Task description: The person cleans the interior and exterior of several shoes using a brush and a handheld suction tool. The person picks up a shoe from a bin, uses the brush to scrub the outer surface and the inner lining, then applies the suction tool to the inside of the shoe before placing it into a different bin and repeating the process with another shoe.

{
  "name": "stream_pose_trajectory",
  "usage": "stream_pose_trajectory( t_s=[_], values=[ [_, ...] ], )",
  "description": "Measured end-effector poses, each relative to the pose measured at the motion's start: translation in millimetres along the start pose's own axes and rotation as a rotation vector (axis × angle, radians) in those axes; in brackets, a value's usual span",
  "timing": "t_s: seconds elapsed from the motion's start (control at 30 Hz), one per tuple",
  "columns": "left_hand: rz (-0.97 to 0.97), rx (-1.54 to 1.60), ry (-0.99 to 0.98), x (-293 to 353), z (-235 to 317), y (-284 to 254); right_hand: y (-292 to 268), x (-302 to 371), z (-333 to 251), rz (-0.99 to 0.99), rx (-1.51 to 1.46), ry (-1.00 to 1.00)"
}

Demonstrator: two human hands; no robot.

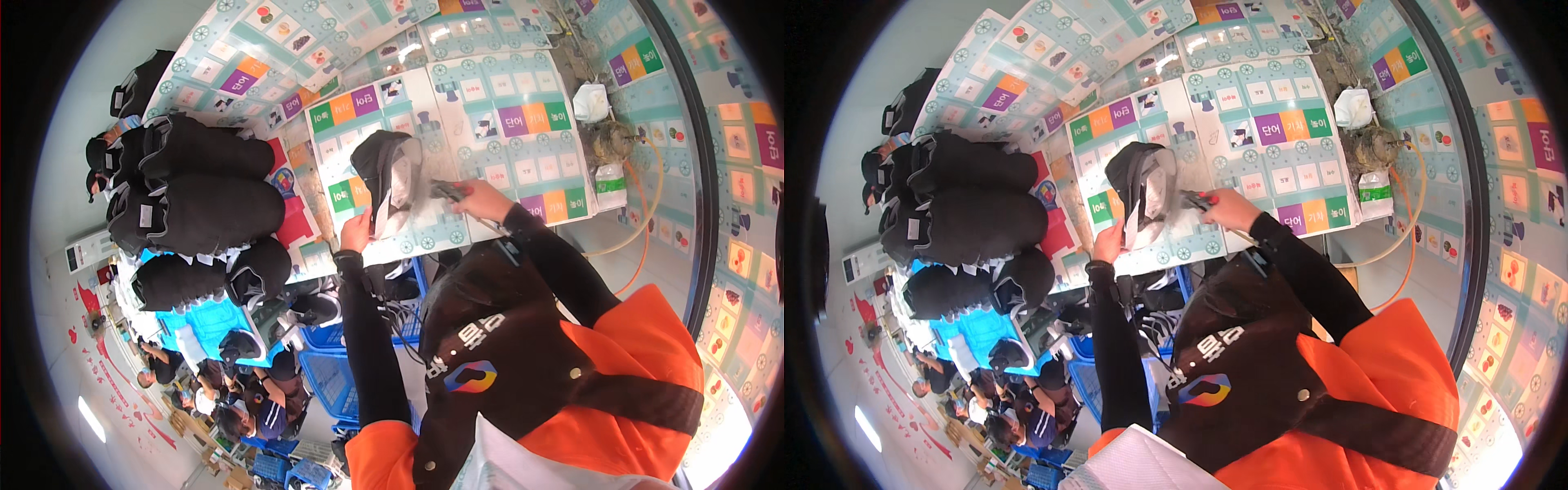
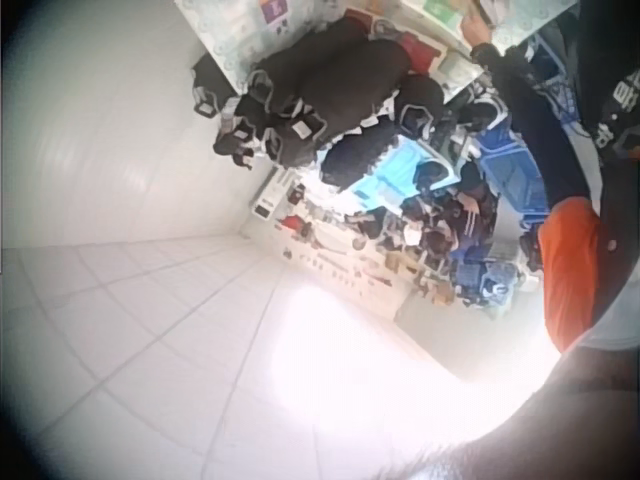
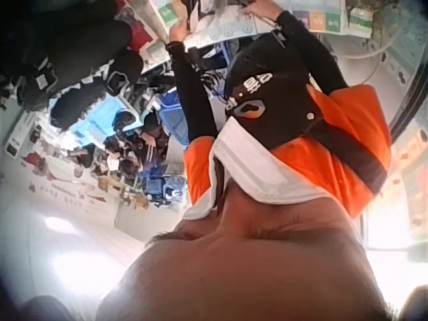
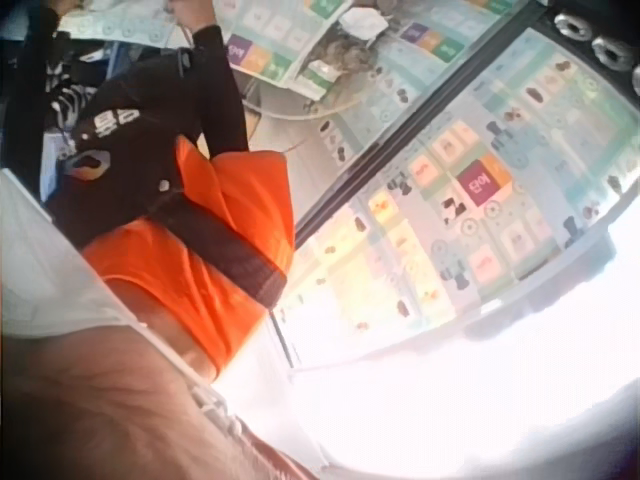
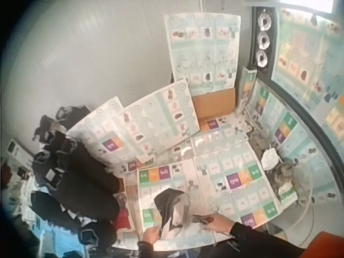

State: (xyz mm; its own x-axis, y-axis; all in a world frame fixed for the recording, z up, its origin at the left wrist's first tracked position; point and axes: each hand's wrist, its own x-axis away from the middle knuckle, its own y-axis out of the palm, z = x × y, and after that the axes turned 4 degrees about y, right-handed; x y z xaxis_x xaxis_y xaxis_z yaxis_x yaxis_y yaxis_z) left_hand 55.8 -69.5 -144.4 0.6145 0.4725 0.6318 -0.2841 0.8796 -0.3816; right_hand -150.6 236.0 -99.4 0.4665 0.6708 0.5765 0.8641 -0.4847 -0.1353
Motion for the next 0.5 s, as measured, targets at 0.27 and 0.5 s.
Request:
stream_pose_trajectory(
  t_s=[0.27, 0.5],
  values=[
    [-0.375, -0.092, 0.475, -103.2, 54.6, -28.4, -46.5, 88.9, 16.5, 0.26, -0.36, 0.098],
    [-0.063, -0.245, 0.474, -86.8, 83.3, -9.3, -32.9, 116.2, 26.5, 0.391, -0.384, 0.161]
  ],
)
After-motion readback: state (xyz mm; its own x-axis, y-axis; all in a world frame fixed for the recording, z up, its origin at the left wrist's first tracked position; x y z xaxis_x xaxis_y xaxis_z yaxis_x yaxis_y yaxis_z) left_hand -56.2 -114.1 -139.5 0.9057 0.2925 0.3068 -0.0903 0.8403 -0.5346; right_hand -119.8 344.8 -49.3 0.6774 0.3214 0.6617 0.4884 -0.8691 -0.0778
